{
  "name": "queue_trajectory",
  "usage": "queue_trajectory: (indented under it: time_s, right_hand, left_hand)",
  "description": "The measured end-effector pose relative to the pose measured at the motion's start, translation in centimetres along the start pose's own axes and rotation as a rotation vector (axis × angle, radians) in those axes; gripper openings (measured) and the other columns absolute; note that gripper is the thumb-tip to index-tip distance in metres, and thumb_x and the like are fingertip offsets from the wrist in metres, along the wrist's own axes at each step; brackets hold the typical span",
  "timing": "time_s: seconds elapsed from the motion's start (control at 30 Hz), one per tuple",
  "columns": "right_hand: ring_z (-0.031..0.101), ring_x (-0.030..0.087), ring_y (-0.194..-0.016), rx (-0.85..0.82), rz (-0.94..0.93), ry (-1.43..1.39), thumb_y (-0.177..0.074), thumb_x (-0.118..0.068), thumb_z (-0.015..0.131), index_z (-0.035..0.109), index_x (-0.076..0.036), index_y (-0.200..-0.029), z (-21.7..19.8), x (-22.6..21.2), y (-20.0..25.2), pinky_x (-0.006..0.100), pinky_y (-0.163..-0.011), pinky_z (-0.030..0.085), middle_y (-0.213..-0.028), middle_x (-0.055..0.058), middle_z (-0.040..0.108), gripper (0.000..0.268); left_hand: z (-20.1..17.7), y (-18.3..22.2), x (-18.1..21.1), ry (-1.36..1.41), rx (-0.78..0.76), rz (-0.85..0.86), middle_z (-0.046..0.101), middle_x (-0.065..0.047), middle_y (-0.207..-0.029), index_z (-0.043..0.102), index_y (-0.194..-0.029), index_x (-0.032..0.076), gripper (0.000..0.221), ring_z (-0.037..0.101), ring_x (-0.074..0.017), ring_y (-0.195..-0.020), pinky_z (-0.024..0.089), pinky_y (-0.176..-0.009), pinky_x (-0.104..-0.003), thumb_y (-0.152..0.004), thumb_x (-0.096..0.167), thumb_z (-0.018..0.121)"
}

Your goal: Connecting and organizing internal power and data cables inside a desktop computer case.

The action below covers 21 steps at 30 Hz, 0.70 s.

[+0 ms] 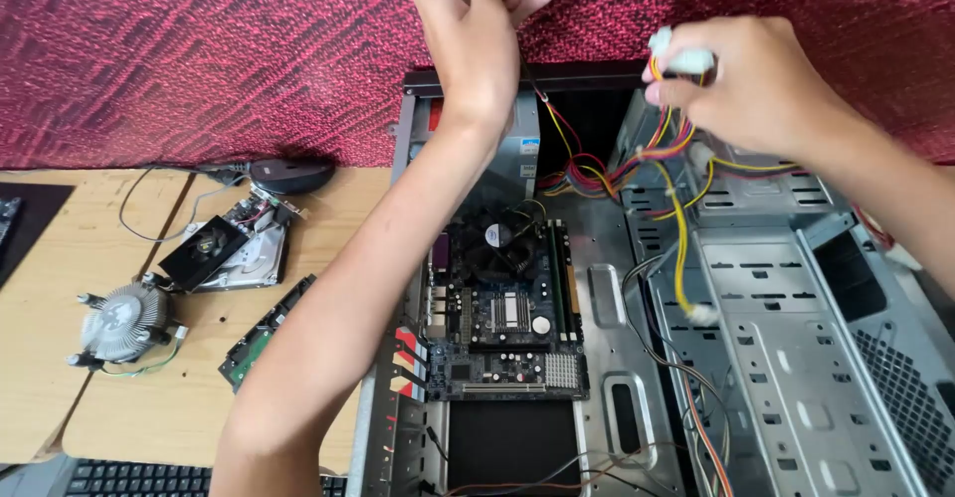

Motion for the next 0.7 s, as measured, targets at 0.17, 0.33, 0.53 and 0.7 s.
queue_trajectory:
  time_s: [0.17,0.33,0.53,0.7]
  right_hand:
    - [0.065,0.021,-0.084,0.125,-0.006,-0.002,-0.091,-0.024,0.084,0.078,-0.018,-0.109,-0.8,1.5,-1.8,0.039,-0.088,0.039,-0.098,0.001,0.076,0.019]
    - [0.071,0.024,-0.094,-0.147,0.19,-0.014,-0.081,-0.015,0.085,0.068,-0.018,-0.125,1.0,-1.0,-0.2,0.04,-0.083,0.051,-0.108,0.008,0.077,0.047]
    - [0.063,0.037,-0.117,-0.31,0.092,0.129,-0.074,-0.043,0.084,0.046,-0.017,-0.146,1.1,-5.1,4.4,0.047,-0.098,0.044,-0.13,0.013,0.065,0.086]
    - [0.069,0.032,-0.097,0.028,-0.199,0.225,-0.059,-0.036,0.094,0.058,-0.004,-0.151,-4.2,-6.8,8.7,0.043,-0.089,0.052,-0.133,0.025,0.059,0.104]
  left_hand:
    - [0.1,0.3,-0.2,-0.007,-0.025,-0.039,0.053,-0.02,-0.118,0.032,-0.128,0.007,0.05,0.072,-0.0245,-0.082,0.07,-0.077,-0.038,-0.092,0.031,0.058]
    - [0.4,0.1,-0.5,0.031,-0.062,-0.051,0.057,-0.022,-0.119,0.032,-0.136,0.009,0.049,0.074,-0.0266,-0.085,0.069,-0.085,-0.04,-0.096,0.021,0.057]
    - [0.5,-0.2,-1.9,0.056,-0.102,-0.028,0.064,-0.022,-0.115,0.038,-0.127,0.007,0.026,0.075,-0.0281,-0.094,0.071,-0.082,-0.042,-0.103,0.01,0.05]
    - [0.8,0.0,-2.0,0.064,-0.17,0.095,0.072,-0.016,-0.096,0.057,-0.109,0.006,0.01,0.077,-0.0252,-0.084,0.07,-0.079,-0.039,-0.102,0.005,0.05]
Point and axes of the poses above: each hand's wrist, its own y-axis away from the middle knuckle, its own z-axis out of the palm, x = y × z, the point moved 10 cm from there along -y, towards the middle knuckle
